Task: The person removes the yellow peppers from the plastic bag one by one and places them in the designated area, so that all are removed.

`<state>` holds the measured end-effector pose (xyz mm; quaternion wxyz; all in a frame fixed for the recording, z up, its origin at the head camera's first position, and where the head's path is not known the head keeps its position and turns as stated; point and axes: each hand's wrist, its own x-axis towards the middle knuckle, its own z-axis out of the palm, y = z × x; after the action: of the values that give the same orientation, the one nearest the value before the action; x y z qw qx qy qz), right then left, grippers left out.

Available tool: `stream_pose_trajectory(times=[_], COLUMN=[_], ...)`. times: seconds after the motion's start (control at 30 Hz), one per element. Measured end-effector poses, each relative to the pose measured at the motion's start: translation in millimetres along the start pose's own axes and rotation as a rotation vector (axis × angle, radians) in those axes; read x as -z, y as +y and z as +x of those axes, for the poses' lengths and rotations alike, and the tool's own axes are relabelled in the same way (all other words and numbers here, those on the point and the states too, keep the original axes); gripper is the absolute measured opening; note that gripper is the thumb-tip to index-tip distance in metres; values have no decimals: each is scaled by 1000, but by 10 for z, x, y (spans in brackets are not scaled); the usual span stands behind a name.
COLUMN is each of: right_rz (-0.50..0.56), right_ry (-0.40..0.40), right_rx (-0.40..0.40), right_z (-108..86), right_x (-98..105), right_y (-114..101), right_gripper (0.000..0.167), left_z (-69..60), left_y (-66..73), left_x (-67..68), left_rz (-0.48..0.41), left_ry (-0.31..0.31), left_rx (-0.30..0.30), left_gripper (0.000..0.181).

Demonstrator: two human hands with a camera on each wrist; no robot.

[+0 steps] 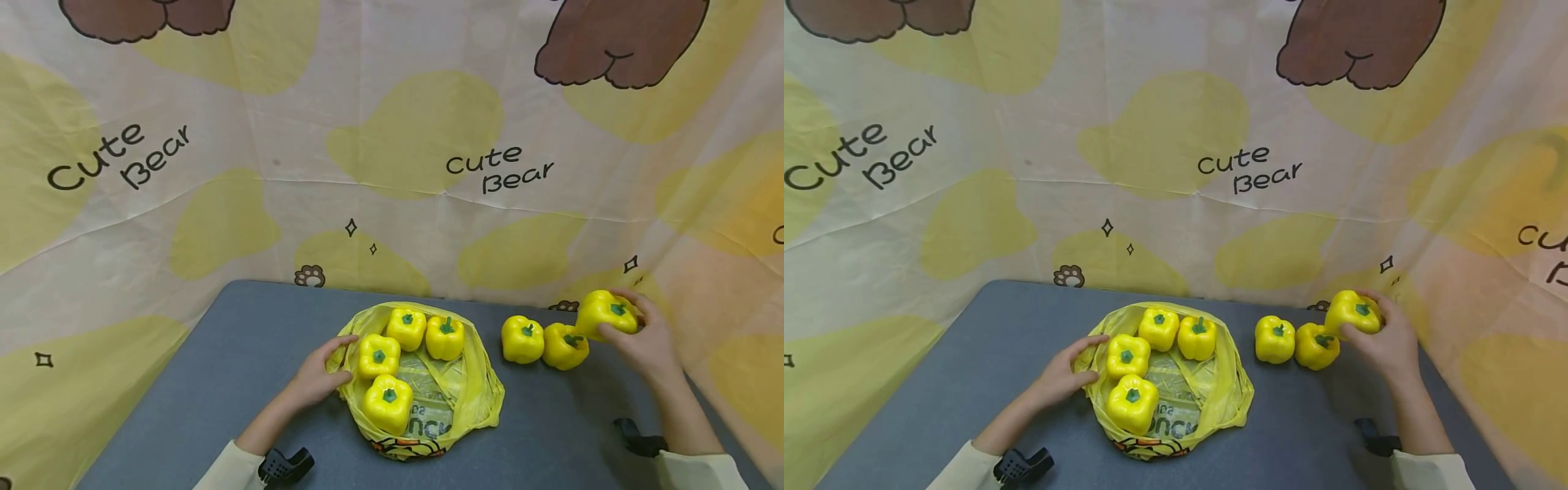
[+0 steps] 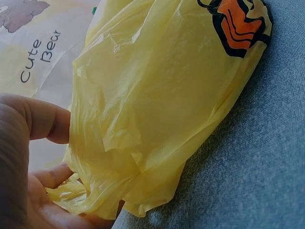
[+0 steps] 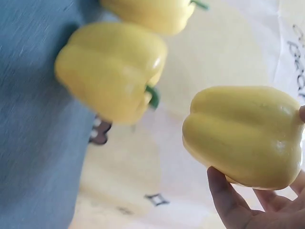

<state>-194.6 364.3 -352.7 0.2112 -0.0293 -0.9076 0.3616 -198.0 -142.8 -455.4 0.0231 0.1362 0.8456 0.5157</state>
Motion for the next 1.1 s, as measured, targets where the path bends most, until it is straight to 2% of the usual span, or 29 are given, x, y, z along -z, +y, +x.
stream_pose_trajectory(times=[0.2, 0.3, 0.43, 0.67, 0.87, 1.1], right_rz=[-41, -29, -44, -60, -96, -138], right_ry=[56, 45, -4, -84, -134, -200], right_rx=[-36, -45, -58, 4, 21, -27], right_z=[40, 35, 24, 12, -13, -50], right_x=[115, 136, 110, 34, -16, -61], right_y=[269, 383, 506, 699, 812, 851], right_gripper=[58, 58, 59, 58, 56, 57], left_z=[-10, -19, -28, -15, 2, 2], left_y=[-13, -17, -14, 10, 24, 0], left_x=[8, 12, 16, 0, -16, -13], left_rz=[2, -2, -7, -10, -4, 0], left_ry=[3, 3, 7, 8, 3, 13], left_rx=[-14, -14, -14, -14, -3, -9], left_gripper=[61, 61, 61, 61, 62, 62])
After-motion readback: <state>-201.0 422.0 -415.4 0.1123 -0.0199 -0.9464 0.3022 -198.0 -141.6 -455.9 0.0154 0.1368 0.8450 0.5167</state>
